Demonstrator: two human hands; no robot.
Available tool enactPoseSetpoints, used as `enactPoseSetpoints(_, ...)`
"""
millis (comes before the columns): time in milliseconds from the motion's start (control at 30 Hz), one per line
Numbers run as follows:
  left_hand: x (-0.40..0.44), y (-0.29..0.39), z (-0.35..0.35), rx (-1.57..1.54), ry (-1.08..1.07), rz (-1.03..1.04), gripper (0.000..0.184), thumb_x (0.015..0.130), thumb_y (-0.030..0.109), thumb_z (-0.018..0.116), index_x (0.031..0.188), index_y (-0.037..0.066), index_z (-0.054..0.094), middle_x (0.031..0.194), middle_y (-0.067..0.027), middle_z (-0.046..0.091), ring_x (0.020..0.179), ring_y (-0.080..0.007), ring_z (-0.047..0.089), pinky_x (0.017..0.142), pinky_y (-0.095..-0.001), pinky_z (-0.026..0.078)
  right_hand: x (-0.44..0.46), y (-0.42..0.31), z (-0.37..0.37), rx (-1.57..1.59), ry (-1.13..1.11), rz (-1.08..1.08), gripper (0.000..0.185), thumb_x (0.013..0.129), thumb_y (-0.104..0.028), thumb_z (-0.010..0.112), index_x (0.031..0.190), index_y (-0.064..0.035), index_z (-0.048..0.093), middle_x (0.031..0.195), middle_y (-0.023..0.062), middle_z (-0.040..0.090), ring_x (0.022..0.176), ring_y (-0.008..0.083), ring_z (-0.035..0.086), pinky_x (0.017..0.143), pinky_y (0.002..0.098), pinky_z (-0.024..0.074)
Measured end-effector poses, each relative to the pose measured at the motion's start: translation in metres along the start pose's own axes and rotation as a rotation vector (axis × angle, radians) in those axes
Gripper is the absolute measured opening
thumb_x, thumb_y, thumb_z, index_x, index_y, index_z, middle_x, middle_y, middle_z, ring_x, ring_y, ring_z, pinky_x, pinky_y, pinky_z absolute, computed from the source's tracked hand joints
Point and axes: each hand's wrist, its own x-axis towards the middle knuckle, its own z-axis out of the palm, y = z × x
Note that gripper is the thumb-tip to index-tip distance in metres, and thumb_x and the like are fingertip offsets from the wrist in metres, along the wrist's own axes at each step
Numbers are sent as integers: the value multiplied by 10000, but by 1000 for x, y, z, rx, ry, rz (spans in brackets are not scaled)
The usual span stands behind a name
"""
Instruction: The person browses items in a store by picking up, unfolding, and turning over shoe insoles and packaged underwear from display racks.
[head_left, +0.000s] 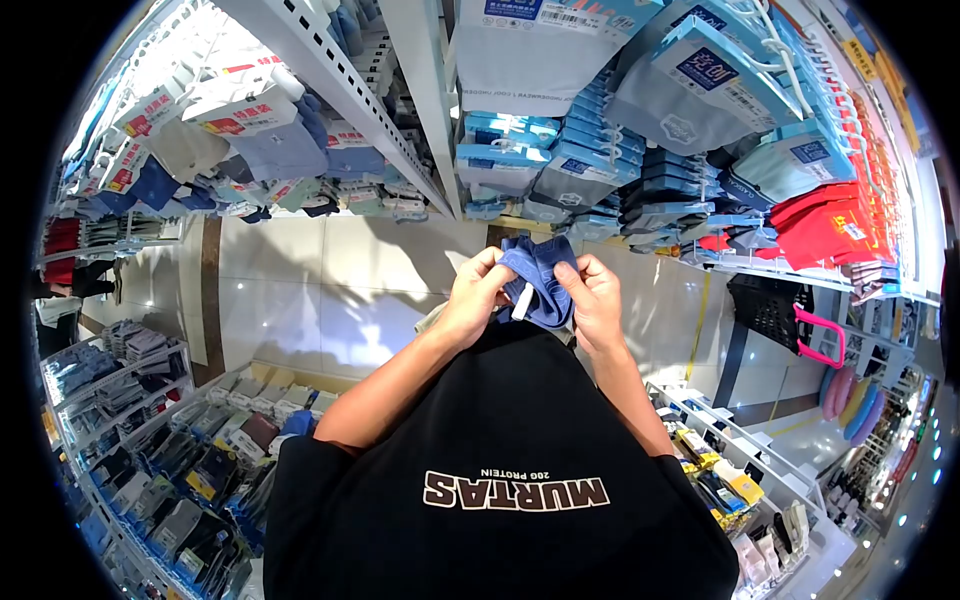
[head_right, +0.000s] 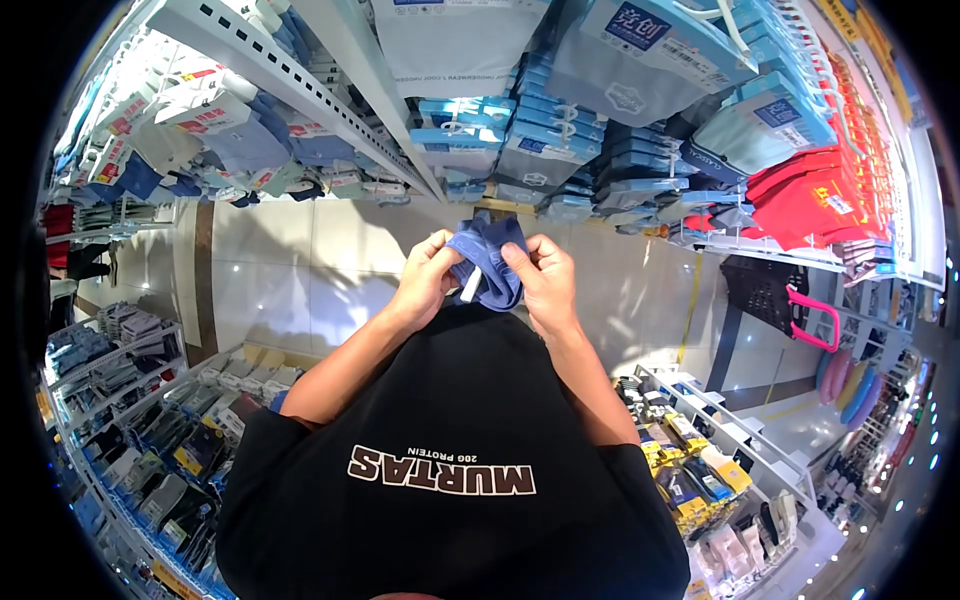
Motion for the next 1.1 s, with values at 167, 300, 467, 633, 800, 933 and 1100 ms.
enactPoseSetpoints(167, -7, 15, 11, 87, -74, -15, 162, 913, 197, 644, 972, 77, 552, 826, 19, 568, 687, -47, 506, 612, -200, 400, -3, -1, 5, -272, -39, -27, 158, 838, -54, 760, 835, -19, 606, 783, 8, 644, 679, 39, 562, 626, 207, 475)
enactPoseSetpoints(300, -5, 18, 21, 159, -43, -2, 179, 902, 172, 666, 988, 75, 543, 781, 34, 528, 614, -21, 417, 531, -193, 305, -4, -6, 6, -323, -132, -25, 117, 840, -18, 736, 848, -8, 620, 788, 16, 645, 700, 45, 574, 639, 210, 475)
enactPoseSetpoints(467, -2, 16, 12, 98, -36, -18, 105, 898, 66, 611, 983, 50, 553, 815, 14, 571, 647, -23, 478, 543, -187, 349, -1, -3, 3, -144, 14, -60, 113, 865, -24, 705, 889, -5, 597, 817, 20, 638, 715, 59, 579, 649, 213, 467)
enactPoseSetpoints(633, -2, 15, 7, 194, 2, 54, 113, 887, 36, 605, 988, 29, 556, 849, -5, 597, 714, -41, 534, 597, -199, 416, -1, 4, 0, -290, 106, -264, 136, 848, 5, 699, 907, -17, 579, 809, 9, 617, 707, 51, 566, 641, 200, 454)
enactPoseSetpoints(800, -1, 9, 3, 209, -9, 54, 117, 882, 32, 606, 989, 17, 560, 853, -9, 601, 733, -48, 548, 622, -204, 434, -1, -4, -2, -308, 86, -211, 163, 831, 44, 692, 931, -9, 575, 842, 19, 612, 741, 64, 573, 680, 206, 458)
enactPoseSetpoints(933, -2, 14, 6, 192, 10, 16, 128, 879, 36, 614, 994, 14, 564, 856, -10, 603, 732, -56, 553, 641, -216, 451, -2, -9, 7, -304, 17, -177, 202, 835, -15, 718, 980, -5, 578, 847, 15, 612, 739, 50, 565, 640, 198, 456)
enactPoseSetpoints(1100, 0, 15, 10, 171, 29, 73, 159, 903, 90, 640, 1025, 13, 573, 851, -10, 604, 748, -62, 569, 671, -225, 486, -13, -8, 16, -540, -196, -70, 567, 768, -144, 817, 1230, 8, 524, 989, 47, 589, 829, 104, 566, 746, 260, 493)
